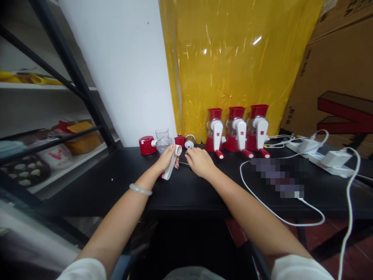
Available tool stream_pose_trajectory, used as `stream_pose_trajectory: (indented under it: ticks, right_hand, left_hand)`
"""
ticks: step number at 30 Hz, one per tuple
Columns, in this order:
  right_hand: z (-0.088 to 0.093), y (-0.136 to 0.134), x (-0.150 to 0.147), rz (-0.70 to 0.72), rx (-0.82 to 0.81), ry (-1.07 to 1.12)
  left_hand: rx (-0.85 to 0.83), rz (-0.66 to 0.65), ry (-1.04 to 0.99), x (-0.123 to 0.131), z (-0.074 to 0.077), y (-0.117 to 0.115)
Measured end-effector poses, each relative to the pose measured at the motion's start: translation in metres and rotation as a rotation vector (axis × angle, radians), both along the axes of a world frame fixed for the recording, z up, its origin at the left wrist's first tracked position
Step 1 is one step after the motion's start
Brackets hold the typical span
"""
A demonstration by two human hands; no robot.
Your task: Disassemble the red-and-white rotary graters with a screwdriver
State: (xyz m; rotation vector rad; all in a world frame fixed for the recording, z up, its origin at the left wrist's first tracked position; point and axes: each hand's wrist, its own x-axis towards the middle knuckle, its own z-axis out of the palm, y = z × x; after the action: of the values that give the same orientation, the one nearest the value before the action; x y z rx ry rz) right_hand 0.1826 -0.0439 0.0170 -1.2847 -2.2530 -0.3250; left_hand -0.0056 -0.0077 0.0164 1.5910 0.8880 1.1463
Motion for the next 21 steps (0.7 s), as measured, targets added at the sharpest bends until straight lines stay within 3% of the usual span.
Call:
stream_pose_trajectory:
  ticks: [10, 17, 21]
  right_hand:
    - [0.005, 0.026, -0.028, 0.048, -0.013, -0.110]
    - [-0.006, 0.033, -0.024, 0.090, 0.024, -0.116]
    - [-0.009, 0.031, -0.020, 0.111, 0.078, -0.053]
  left_hand:
    - [-0.017, 0.065, 0.055, -0.002, 0.002, 0.000]
    - [-0.061, -0.037, 0.086, -0.001, 0.003, 0.001]
    - [-0.099, -0.029, 0.078, 0.000, 0.004, 0.000]
